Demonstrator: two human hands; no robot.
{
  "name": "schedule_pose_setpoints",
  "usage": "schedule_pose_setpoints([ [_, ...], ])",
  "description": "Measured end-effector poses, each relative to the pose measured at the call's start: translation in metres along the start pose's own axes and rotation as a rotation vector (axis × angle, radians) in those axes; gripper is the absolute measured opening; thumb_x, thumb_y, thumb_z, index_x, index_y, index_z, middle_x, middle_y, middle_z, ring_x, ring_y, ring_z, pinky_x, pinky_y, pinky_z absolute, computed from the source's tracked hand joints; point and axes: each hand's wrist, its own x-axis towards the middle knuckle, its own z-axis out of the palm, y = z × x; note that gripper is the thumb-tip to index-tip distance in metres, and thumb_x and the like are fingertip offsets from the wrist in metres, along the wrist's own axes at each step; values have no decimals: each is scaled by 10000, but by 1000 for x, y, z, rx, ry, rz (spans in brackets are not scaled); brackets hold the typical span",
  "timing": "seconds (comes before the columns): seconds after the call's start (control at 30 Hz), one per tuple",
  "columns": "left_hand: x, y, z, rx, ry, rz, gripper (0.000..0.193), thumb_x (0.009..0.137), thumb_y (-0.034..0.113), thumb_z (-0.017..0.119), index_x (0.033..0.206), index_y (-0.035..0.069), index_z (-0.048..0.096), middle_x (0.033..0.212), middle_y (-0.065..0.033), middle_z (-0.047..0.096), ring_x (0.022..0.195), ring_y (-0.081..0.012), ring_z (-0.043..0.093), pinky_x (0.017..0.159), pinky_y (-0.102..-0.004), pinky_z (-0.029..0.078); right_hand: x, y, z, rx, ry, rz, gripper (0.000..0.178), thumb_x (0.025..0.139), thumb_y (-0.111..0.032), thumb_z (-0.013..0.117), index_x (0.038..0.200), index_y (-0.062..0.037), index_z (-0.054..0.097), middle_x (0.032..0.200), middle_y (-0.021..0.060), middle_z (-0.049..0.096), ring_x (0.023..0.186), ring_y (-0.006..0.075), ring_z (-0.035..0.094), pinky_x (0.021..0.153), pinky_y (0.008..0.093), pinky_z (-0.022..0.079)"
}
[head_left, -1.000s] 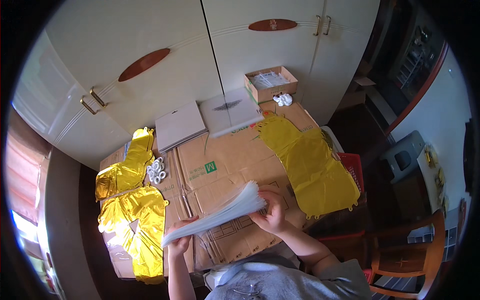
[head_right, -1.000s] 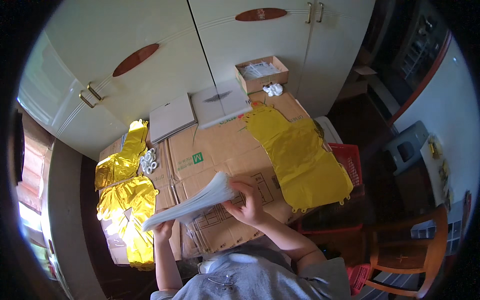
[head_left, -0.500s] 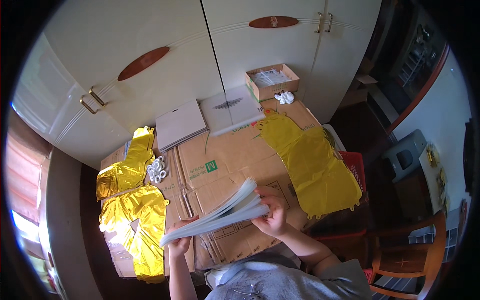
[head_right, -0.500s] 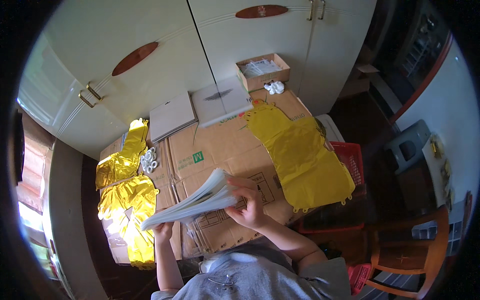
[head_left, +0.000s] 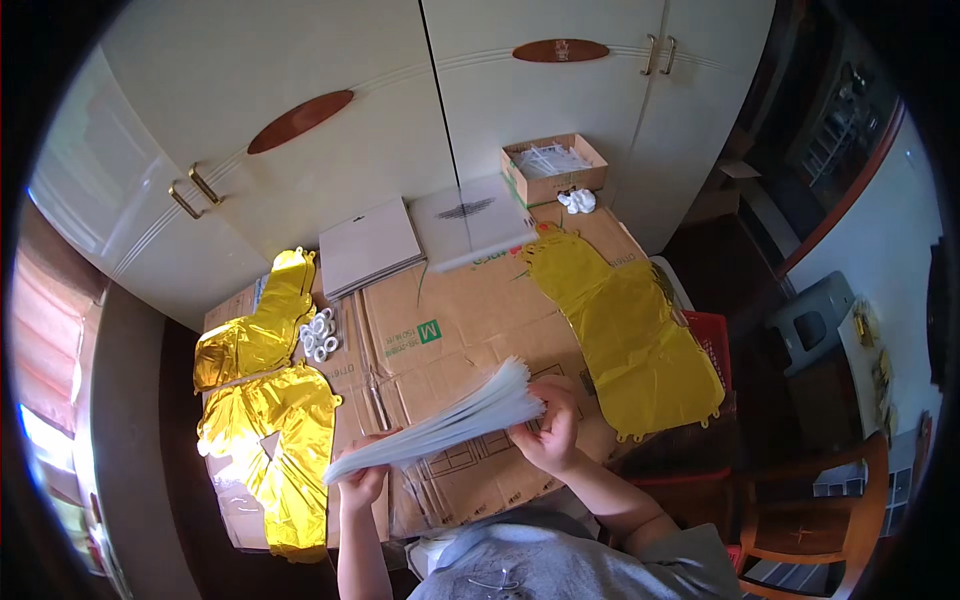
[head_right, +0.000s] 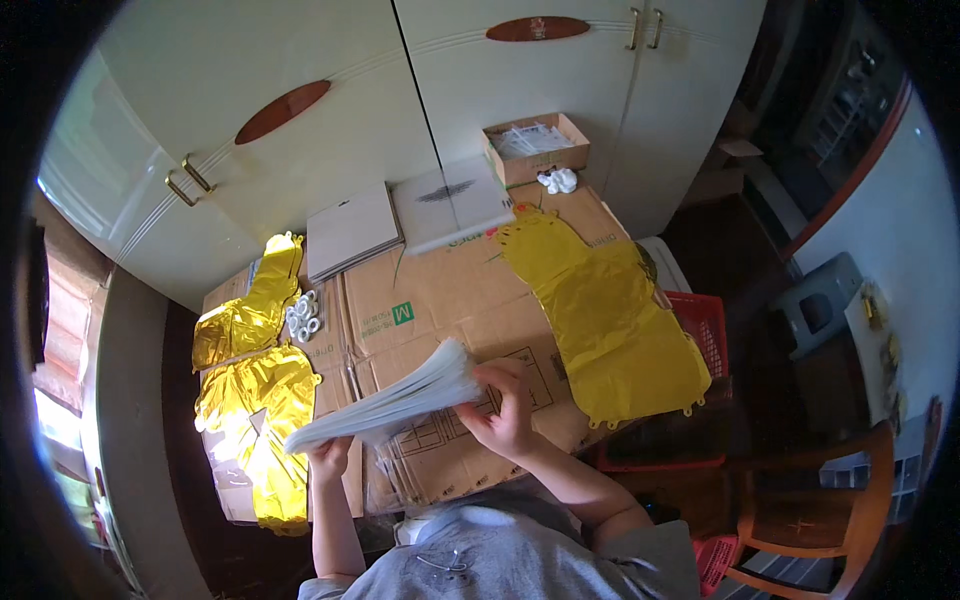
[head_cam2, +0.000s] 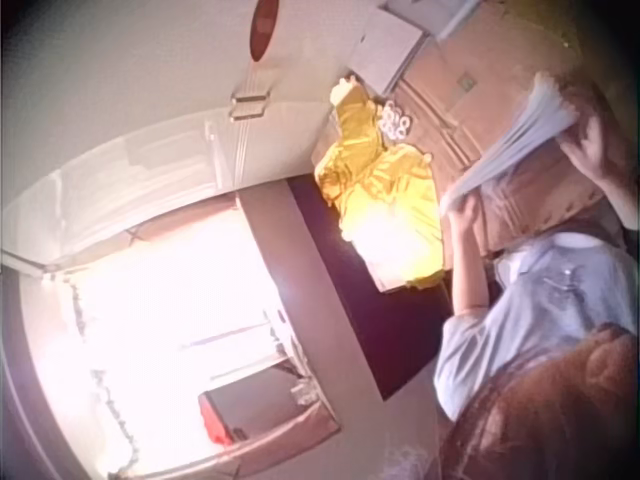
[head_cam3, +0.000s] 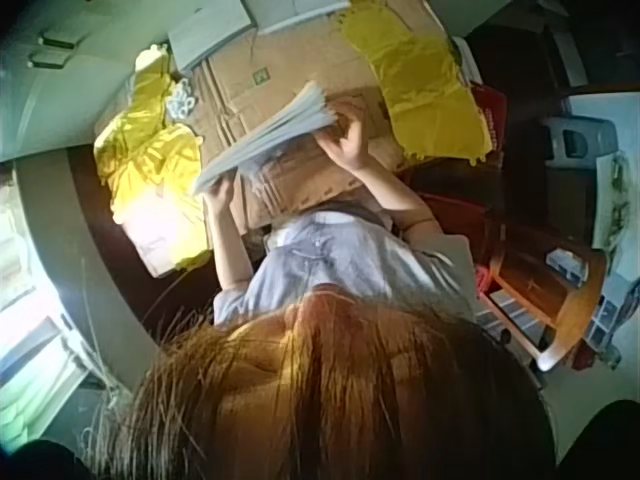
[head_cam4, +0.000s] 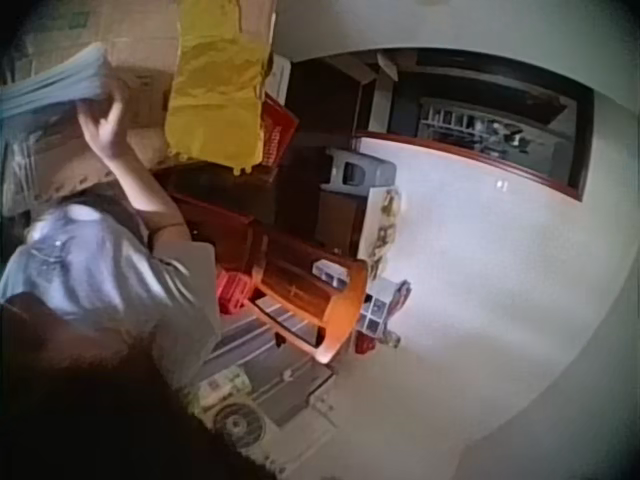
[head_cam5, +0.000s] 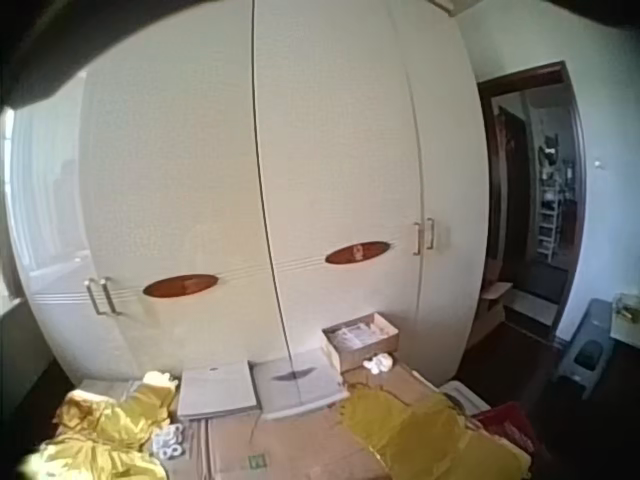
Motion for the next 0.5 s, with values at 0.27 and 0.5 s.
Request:
schedule_pose_setpoints([
  [0.27, 10, 1, 0, 31, 72, 16, 42, 757, -21, 592, 777, -5, 624, 763, -43, 606, 691, -114, 552, 599, -246, 435, 22, 31, 3, 403, -326, 528, 848, 630, -159, 775, 1292, -42, 258, 1256, 130, 352, 1164, 230, 359, 967, 352, 305],
  [0.5, 22, -3, -4, -34, 36, 11, 55, 771, 2, 598, 817, -6, 627, 784, -24, 609, 713, -92, 546, 632, -231, 436, 17, 69, 10, 446, -530, 588, 547, 783, -100, 642, 1232, -36, 336, 956, 54, 561, 850, 113, 542, 774, 268, 432],
])
